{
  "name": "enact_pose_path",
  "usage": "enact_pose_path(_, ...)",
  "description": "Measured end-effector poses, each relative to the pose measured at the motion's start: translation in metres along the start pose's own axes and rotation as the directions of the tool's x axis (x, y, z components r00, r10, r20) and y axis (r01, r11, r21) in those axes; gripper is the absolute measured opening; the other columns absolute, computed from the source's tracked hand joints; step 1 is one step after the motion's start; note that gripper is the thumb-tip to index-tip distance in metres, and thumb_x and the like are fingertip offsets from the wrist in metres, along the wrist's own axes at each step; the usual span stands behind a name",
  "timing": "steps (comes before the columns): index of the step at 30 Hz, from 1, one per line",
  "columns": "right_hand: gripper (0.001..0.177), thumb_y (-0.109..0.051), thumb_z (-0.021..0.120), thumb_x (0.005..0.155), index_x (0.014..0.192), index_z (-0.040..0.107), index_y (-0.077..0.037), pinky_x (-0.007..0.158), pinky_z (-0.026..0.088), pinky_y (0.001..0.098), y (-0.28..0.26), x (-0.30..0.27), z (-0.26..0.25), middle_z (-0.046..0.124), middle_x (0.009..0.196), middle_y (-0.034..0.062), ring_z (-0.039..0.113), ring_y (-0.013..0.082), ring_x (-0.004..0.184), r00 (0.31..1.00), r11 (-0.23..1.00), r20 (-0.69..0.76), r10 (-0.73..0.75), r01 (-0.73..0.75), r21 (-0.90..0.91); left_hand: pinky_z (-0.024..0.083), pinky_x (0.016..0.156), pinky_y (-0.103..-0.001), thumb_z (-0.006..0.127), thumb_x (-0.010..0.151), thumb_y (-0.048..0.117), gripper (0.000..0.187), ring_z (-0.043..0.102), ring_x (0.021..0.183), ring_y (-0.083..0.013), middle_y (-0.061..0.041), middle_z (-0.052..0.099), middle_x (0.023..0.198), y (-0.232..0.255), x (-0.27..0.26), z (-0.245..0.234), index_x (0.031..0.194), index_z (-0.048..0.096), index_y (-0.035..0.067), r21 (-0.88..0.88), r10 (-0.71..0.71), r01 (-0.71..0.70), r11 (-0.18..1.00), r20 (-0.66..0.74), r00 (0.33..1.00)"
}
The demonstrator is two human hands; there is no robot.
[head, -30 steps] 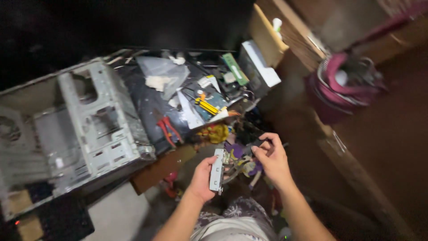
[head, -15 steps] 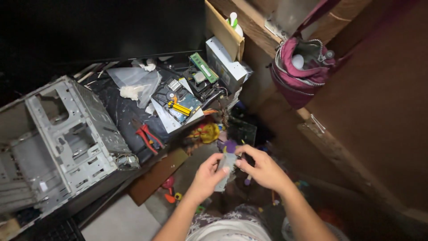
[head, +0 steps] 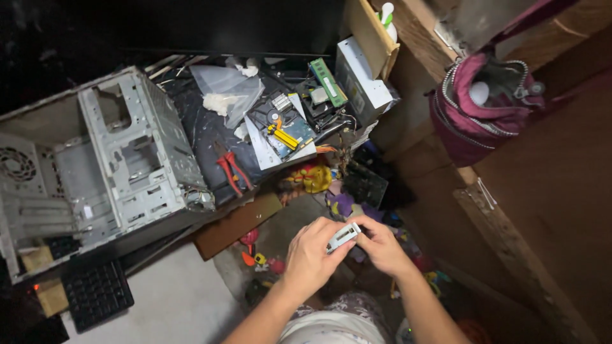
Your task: Disassembling and repairing a computer's front panel USB and audio module using tools.
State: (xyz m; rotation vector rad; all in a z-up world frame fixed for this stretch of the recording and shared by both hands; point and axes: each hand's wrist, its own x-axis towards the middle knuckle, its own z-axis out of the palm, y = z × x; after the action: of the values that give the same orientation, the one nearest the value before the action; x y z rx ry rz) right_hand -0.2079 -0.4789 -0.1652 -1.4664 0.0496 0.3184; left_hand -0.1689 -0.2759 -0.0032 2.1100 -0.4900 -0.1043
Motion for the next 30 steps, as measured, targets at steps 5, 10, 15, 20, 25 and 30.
enact_pose_path(5, 0.023, -0.009, 0.064, 0.097, 0.12, 0.066, -0.003, 0.094, 0.05, 0.0279, 0.006, -0.001, 0.002, 0.07, 0.109, 0.0013, 0.062, 0.01, 0.104, 0.999, 0.999, -0.014, -0.041, 0.04, -0.005, 0.054, 0.079, -0.043, 0.077, 0.086, 0.022, 0.024, 0.069, 0.09, -0.0334, -0.008, 0.071, 0.099, -0.001, -0.008, 0.007, 0.107, 0.073, 0.011, -0.048, -0.074, 0.072, 0.996, -0.03, 0.997)
enact_pose_path(10, 0.02, -0.01, 0.065, 0.098, 0.117, 0.068, -0.003, 0.092, 0.051, 0.0275, -0.006, -0.001, 0.0, 0.071, 0.106, 0.0017, 0.063, 0.0099, 0.102, 0.996, 0.992, -0.001, -0.087, 0.087, -0.09, 0.054, 0.079, -0.043, 0.076, 0.086, 0.019, 0.025, 0.069, 0.091, -0.035, -0.009, 0.071, 0.1, 0.006, -0.012, 0.012, 0.109, 0.073, 0.01, -0.062, -0.094, 0.089, 0.994, -0.069, 0.993)
enact_pose_path(15, 0.021, -0.014, 0.065, 0.097, 0.115, 0.067, -0.002, 0.095, 0.05, 0.0278, -0.035, 0.003, -0.006, 0.071, 0.108, 0.0031, 0.063, 0.0115, 0.105, 0.988, 0.948, 0.107, -0.11, 0.136, -0.286, 0.056, 0.074, -0.036, 0.074, 0.089, 0.016, 0.02, 0.071, 0.086, -0.0267, -0.01, 0.069, 0.095, -0.026, -0.022, 0.037, 0.107, 0.071, 0.007, -0.244, -0.196, 0.174, 0.954, -0.071, 0.978)
enact_pose_path(20, 0.035, -0.015, 0.056, 0.098, 0.132, 0.061, -0.009, 0.09, 0.05, 0.0261, -0.093, 0.0, -0.017, 0.069, 0.111, 0.001, 0.061, 0.0092, 0.101, 0.994, 0.994, -0.048, 0.094, -0.097, -0.052, 0.054, 0.072, -0.029, 0.062, 0.101, 0.021, 0.019, 0.068, 0.081, -0.0158, -0.006, 0.072, 0.097, -0.1, -0.022, 0.056, 0.11, 0.067, 0.005, -0.643, -0.542, 0.511, 0.57, 0.173, 0.822)
enact_pose_path(25, 0.032, -0.011, 0.06, 0.096, 0.127, 0.064, -0.006, 0.089, 0.058, 0.0291, -0.096, 0.003, -0.002, 0.076, 0.114, 0.0019, 0.071, 0.0089, 0.1, 0.972, 0.998, -0.227, -0.056, 0.056, -0.009, 0.054, 0.066, -0.029, 0.055, 0.102, 0.027, 0.026, 0.07, 0.079, -0.0171, -0.004, 0.071, 0.097, -0.109, -0.02, 0.062, 0.112, 0.067, 0.005, -0.78, -0.644, 0.599, 0.178, 0.368, 0.671)
enact_pose_path(30, 0.024, -0.011, 0.074, 0.088, 0.11, 0.072, -0.001, 0.082, 0.057, 0.035, -0.08, 0.006, 0.022, 0.074, 0.107, 0.0149, 0.072, 0.0266, 0.096, 0.849, 0.786, -0.282, -0.446, 0.22, -0.578, 0.054, 0.064, -0.03, 0.056, 0.101, 0.027, 0.023, 0.07, 0.079, -0.0166, -0.003, 0.071, 0.093, -0.124, -0.007, 0.086, 0.107, 0.067, 0.007, -0.779, -0.648, 0.609, 0.147, 0.39, 0.655)
